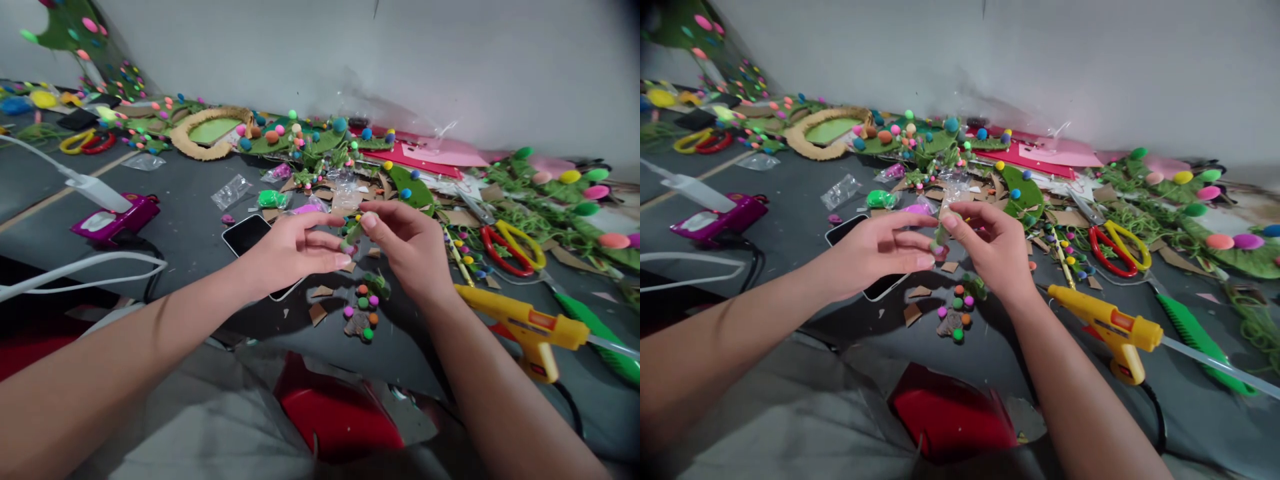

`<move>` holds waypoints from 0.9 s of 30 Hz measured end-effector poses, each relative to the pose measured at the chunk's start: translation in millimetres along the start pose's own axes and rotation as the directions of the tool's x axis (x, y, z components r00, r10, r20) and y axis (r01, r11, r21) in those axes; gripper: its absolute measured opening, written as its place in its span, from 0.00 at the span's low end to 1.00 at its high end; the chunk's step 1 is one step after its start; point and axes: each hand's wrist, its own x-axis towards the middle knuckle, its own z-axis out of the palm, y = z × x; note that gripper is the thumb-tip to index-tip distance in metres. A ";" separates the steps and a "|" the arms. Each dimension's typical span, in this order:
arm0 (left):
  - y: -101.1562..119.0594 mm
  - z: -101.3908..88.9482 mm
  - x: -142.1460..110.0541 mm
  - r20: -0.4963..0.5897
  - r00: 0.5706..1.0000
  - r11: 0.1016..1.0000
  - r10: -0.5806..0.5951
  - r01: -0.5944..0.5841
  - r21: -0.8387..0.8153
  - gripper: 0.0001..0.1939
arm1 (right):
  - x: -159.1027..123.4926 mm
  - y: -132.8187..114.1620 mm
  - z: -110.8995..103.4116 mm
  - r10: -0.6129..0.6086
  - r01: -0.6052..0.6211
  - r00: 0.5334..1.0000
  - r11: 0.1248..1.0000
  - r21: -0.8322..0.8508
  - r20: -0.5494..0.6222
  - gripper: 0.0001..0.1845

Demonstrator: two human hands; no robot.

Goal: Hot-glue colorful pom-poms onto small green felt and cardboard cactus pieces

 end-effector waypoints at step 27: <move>-1.0 -1.3 2.2 -0.089 0.995 0.996 0.041 -0.033 0.088 0.34 | -4.1 5.3 5.3 -0.003 0.010 0.974 1.000 -0.028 0.228 0.14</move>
